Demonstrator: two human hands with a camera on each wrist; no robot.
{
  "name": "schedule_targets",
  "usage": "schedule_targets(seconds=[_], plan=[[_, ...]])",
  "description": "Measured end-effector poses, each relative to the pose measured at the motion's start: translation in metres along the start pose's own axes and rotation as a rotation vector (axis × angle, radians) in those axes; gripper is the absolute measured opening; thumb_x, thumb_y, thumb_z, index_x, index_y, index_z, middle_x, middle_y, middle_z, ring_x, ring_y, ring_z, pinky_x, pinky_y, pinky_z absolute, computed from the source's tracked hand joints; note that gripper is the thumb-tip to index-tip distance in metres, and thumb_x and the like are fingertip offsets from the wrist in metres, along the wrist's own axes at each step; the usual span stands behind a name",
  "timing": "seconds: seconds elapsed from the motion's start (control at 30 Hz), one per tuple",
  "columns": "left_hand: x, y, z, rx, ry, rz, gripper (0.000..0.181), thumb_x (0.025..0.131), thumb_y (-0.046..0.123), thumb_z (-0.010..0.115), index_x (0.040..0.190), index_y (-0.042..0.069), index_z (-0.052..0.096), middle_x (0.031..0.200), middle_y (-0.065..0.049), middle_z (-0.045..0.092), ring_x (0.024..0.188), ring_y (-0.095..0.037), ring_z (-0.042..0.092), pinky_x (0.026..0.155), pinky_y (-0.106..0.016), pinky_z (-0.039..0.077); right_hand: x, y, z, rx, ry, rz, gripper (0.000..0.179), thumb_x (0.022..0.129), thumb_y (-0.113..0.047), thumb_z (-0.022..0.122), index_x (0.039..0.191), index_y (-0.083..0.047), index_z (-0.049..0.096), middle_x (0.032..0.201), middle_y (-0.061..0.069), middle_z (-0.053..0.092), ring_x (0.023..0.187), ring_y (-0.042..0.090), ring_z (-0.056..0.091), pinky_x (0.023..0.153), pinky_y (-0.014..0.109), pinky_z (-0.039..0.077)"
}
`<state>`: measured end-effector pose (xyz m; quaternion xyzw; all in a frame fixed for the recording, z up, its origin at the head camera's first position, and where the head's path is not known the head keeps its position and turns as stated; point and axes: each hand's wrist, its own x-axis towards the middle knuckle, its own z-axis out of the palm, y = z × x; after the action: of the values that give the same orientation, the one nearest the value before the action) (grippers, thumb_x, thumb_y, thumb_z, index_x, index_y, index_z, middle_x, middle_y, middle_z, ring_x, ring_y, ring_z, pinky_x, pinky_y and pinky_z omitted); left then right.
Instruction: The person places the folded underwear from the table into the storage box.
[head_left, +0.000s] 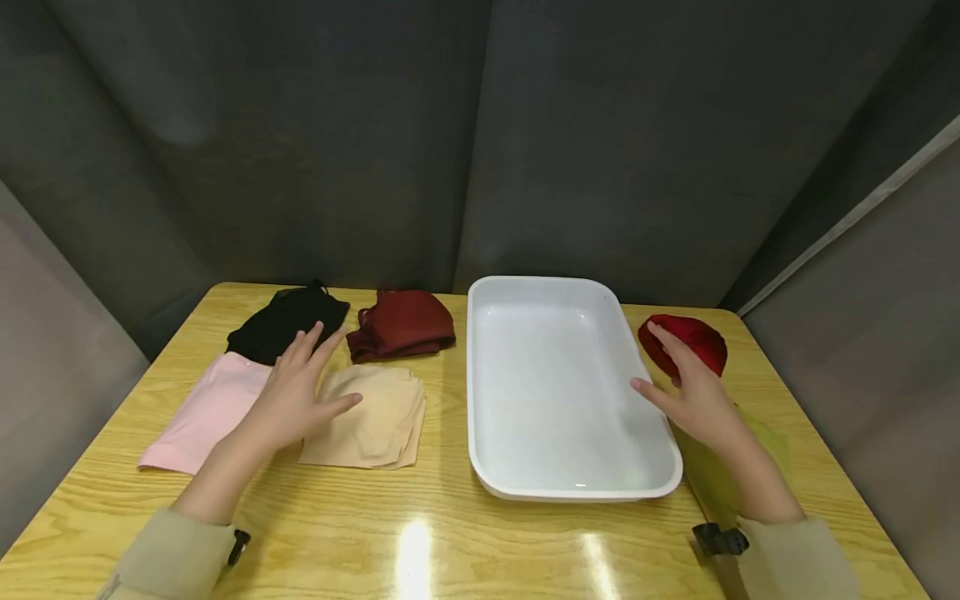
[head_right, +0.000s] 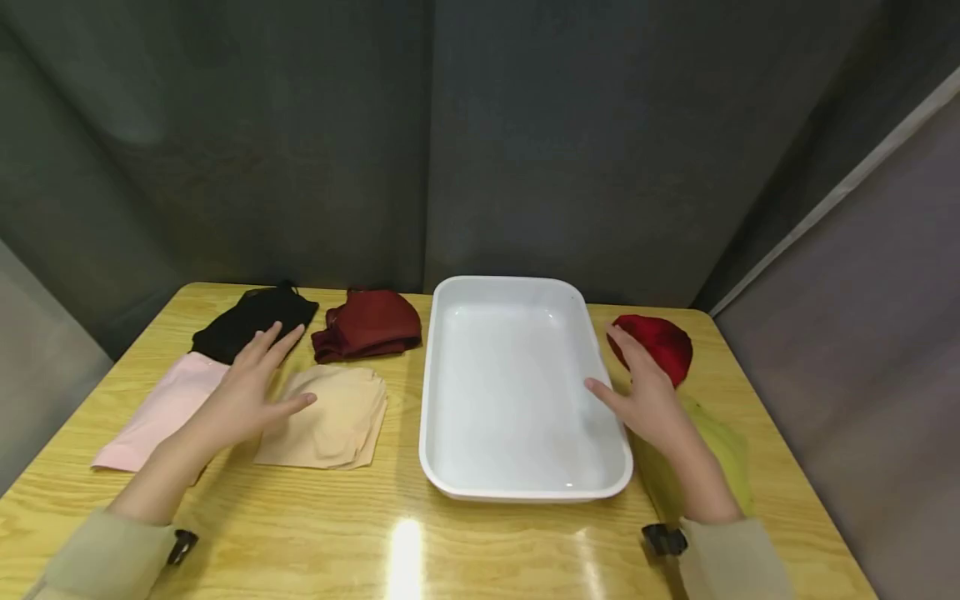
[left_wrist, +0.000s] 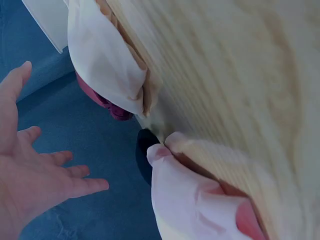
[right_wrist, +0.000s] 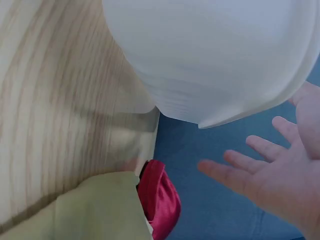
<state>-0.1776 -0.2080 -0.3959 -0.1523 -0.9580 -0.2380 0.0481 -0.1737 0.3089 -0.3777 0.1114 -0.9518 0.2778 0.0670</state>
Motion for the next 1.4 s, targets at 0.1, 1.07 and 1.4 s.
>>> schedule_targets(seconds=[0.1,1.07,1.4], plan=[[0.005,-0.001,0.002,-0.039,-0.05,-0.016,0.094,0.081,0.051,0.068,0.153,0.025,0.013,0.157,-0.019,0.007,0.142,-0.045,0.003,0.105,-0.071,0.01,0.004,0.004,0.001,0.056,-0.039,0.016,0.084,0.086,-0.035,0.068,0.151,-0.014,0.019,0.151,0.022,0.027,0.128,0.047,0.036,0.088,0.06,0.043],[0.028,-0.019,0.017,-0.272,-0.351,-0.089,0.102,0.079,0.035,0.076,0.149,-0.001,0.011,0.147,-0.03,0.028,0.135,-0.042,0.031,0.108,-0.056,0.027,0.017,0.031,0.007,0.357,-0.31,0.229,0.069,0.095,-0.022,0.056,0.152,-0.014,0.017,0.141,0.028,0.035,0.115,0.042,0.05,0.079,0.043,0.055],[0.037,-0.024,0.017,-0.273,-0.405,-0.132,0.093,0.075,0.034,0.079,0.139,-0.006,0.024,0.134,-0.032,0.041,0.125,-0.043,0.042,0.103,-0.054,0.035,0.016,0.032,0.006,0.408,-0.325,0.227,0.069,0.095,-0.018,0.056,0.152,-0.014,0.017,0.141,0.03,0.034,0.112,0.04,0.053,0.076,0.043,0.056]])
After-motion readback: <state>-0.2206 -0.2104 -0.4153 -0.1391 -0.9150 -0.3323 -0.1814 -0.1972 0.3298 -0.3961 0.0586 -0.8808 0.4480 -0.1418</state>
